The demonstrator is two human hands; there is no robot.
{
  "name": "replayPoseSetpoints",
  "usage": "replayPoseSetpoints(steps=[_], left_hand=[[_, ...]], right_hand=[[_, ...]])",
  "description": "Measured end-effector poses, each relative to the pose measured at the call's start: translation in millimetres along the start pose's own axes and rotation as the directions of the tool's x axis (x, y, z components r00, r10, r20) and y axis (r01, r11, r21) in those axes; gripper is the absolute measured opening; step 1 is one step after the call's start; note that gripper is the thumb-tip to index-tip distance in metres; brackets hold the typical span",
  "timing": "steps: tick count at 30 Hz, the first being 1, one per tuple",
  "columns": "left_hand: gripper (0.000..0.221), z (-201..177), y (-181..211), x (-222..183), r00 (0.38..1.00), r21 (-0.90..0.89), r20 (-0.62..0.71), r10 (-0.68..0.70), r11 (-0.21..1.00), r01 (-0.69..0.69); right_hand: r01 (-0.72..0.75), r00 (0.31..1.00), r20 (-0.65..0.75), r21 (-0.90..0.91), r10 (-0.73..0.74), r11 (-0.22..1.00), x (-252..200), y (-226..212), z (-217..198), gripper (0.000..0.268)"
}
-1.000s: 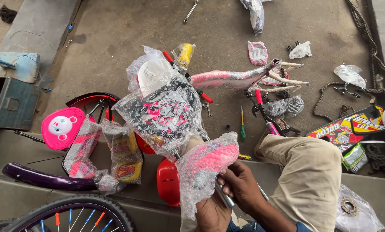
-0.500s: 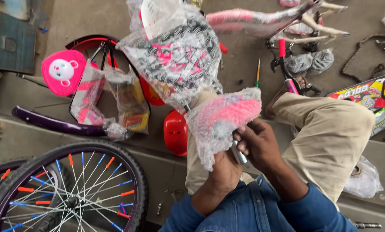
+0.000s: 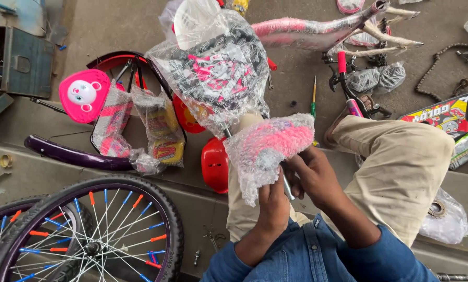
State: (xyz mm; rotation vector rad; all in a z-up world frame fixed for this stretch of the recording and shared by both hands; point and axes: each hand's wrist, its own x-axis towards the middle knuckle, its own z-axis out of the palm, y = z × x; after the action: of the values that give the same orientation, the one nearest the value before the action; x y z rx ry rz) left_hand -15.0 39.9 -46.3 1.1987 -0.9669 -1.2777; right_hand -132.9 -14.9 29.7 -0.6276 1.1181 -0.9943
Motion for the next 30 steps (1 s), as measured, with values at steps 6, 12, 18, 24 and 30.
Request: replayPoseSetpoints(steps=[6,12,18,24,30], left_hand=[[0.021,10,32,14,0.946,-0.590,0.125,-0.298,0.744,0.313],[0.023,4,43,22,0.947,-0.449,0.118,-0.299,0.834,0.319],[0.030,-5,64,27,0.941,-0.490,0.090,-0.325,0.809,0.326],[0.046,-14,72,24,0.926,-0.703,0.288,-0.243,0.603,0.377],[0.059,-14,66,19,0.923,-0.733,0.342,-0.179,0.564,0.381]], right_hand=[[0.419,0.519,0.190,-0.907,-0.834,0.054,-26,-50,17,0.025],[0.631,0.630,0.493,-0.775,-0.600,0.025,48,-38,-16,0.075],[0.754,0.655,0.579,-0.545,-0.485,0.368,80,-1,-14,0.058],[0.575,0.808,0.449,-0.742,-0.382,0.344,57,-40,-4,0.046],[0.677,0.696,0.581,-0.727,-0.423,0.115,49,-55,-7,0.057]])
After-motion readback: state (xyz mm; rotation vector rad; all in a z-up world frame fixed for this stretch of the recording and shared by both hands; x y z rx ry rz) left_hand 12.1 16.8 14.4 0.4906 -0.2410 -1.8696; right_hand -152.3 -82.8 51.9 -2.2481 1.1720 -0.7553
